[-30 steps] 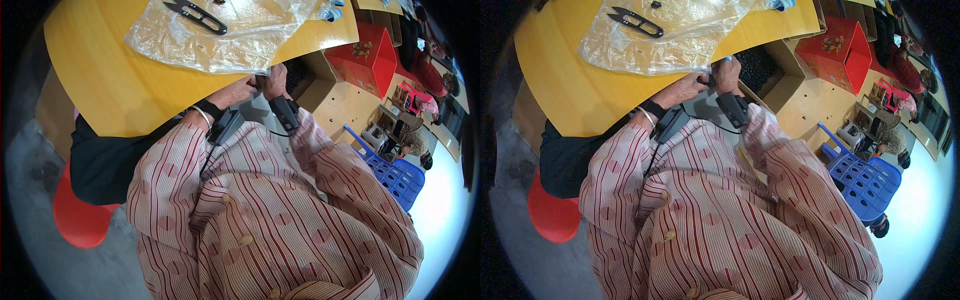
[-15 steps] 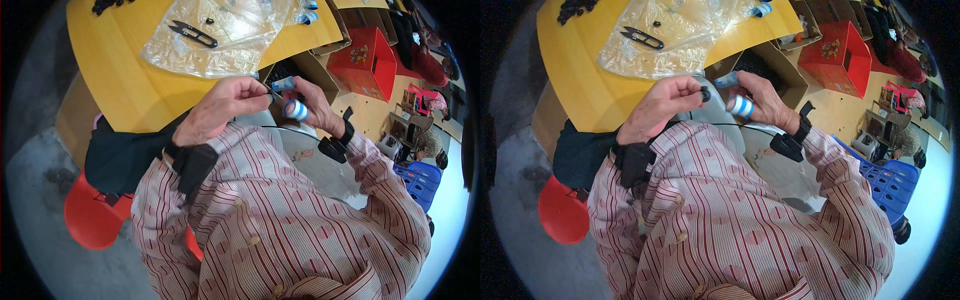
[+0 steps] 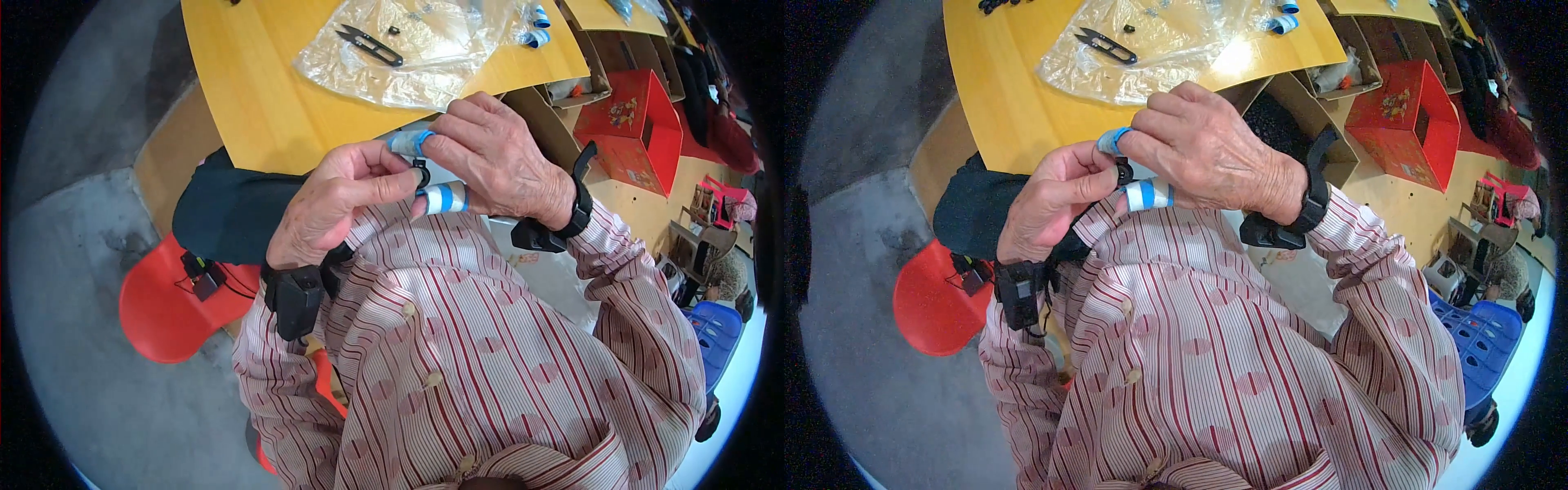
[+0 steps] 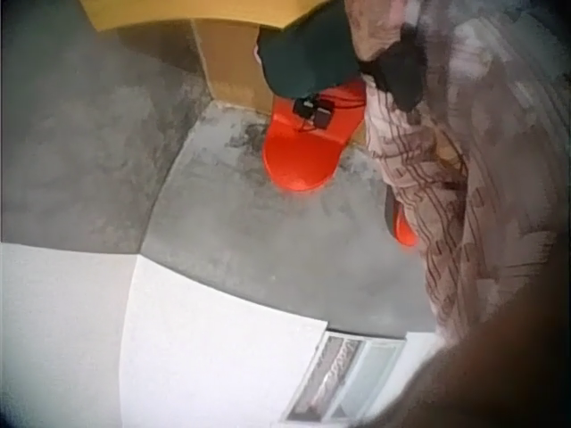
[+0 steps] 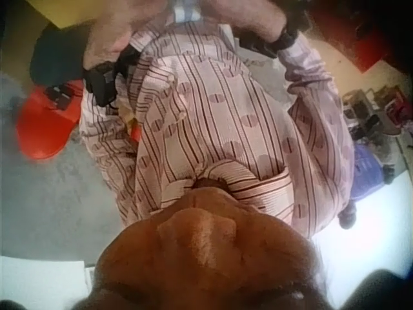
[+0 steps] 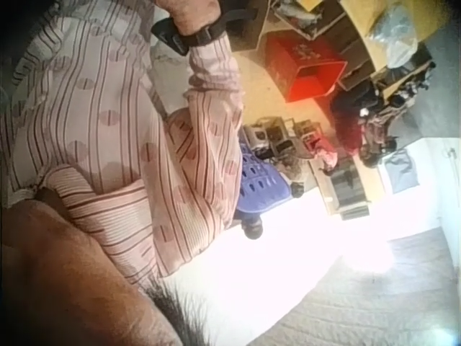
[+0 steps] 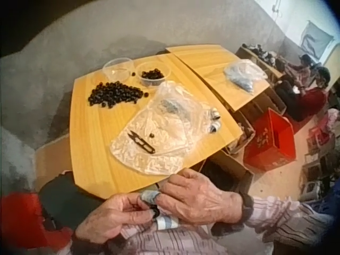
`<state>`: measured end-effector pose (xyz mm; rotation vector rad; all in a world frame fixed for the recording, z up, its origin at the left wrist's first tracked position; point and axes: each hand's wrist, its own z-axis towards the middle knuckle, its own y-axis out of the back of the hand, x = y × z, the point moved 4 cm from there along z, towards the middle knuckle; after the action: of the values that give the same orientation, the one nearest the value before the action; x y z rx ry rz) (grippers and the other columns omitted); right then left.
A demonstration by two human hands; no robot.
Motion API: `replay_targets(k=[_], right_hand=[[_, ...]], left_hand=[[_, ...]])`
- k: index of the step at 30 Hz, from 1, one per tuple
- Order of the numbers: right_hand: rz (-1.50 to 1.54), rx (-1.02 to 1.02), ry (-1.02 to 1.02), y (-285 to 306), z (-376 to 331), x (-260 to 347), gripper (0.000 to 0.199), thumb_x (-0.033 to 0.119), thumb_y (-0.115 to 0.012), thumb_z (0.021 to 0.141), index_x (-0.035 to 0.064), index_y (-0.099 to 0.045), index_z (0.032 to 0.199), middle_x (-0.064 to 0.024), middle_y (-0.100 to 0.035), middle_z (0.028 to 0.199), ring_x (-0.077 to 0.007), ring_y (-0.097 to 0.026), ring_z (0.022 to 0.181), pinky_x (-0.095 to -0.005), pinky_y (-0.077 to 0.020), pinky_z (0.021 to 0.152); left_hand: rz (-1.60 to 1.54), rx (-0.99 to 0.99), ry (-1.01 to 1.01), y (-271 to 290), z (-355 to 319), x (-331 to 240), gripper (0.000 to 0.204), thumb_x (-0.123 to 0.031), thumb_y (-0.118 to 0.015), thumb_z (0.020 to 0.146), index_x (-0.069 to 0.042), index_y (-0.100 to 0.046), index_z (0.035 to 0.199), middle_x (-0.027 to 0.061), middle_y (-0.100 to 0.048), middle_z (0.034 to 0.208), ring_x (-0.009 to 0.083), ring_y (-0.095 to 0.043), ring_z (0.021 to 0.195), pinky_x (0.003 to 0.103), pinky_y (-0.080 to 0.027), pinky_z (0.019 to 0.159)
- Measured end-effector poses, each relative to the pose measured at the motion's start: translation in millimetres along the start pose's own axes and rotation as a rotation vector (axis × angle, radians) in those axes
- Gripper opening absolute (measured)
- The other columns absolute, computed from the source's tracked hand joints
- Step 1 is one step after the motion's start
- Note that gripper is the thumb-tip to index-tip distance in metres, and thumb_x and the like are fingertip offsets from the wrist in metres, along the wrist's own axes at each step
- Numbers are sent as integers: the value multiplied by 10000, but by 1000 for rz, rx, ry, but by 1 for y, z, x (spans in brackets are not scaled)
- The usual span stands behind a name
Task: The person assembles small black electronic components with blue and white connectors by hand, using small snips to aid in the assembly.
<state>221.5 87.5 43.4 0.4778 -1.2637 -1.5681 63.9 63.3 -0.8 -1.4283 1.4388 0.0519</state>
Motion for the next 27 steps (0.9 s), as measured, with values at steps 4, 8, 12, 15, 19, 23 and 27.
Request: replay_targets(k=[4,8,12,15,19,23,27], right_hand=[[-4,-42,19,-3,-3,4,301,202,-632,647,72,-541,902,-28,-489,758,-204,-528,738,-331,-420,661],[41,-85,1,-1,-8,4,288,212,-645,662,81,-546,899,-22,-496,751,-200,-532,730,-328,-424,654],[114,-94,-45,1,-8,4,300,255,-680,677,77,-548,879,-32,-493,732,-210,-530,718,-337,-427,649],[165,-80,-37,-3,-12,1,337,286,-748,689,25,-565,801,-67,-509,695,-233,-524,664,-340,-430,600],[162,-178,-12,-5,-18,-2,336,294,-753,719,25,-559,774,-68,-500,661,-229,-523,649,-338,-435,582],[121,-205,-25,-4,-23,-5,346,304,-752,722,32,-540,753,-66,-484,647,-229,-509,619,-339,-426,565],[21,47,-113,-2,-53,-22,372,349,-735,740,41,-526,743,-57,-444,618,-230,-475,577,-340,-405,533]], left_hand=[[-28,-38,28,-2,-1,7,180,-139,-656,828,17,-606,901,45,-610,808,105,-560,787,232,-414,753],[2,-53,-8,-3,2,13,203,-170,-659,839,11,-602,914,33,-590,816,105,-556,797,234,-415,757],[-96,-37,-92,-1,-3,16,239,-228,-639,872,-3,-581,924,39,-578,897,105,-538,798,232,-412,758],[-66,-90,-137,19,-10,16,232,-248,-618,892,-23,-568,913,41,-573,920,90,-509,789,219,-399,754],[-39,-207,-208,50,-16,24,212,-263,-595,908,-54,-558,900,33,-564,896,69,-462,765,203,-369,727],[-147,-265,-291,76,-15,37,216,-263,-579,918,-52,-547,887,46,-555,906,84,-459,782,220,-368,722],[-259,-241,-396,81,-14,39,202,-230,-598,907,-38,-536,894,66,-549,908,113,-466,800,245,-382,742]])
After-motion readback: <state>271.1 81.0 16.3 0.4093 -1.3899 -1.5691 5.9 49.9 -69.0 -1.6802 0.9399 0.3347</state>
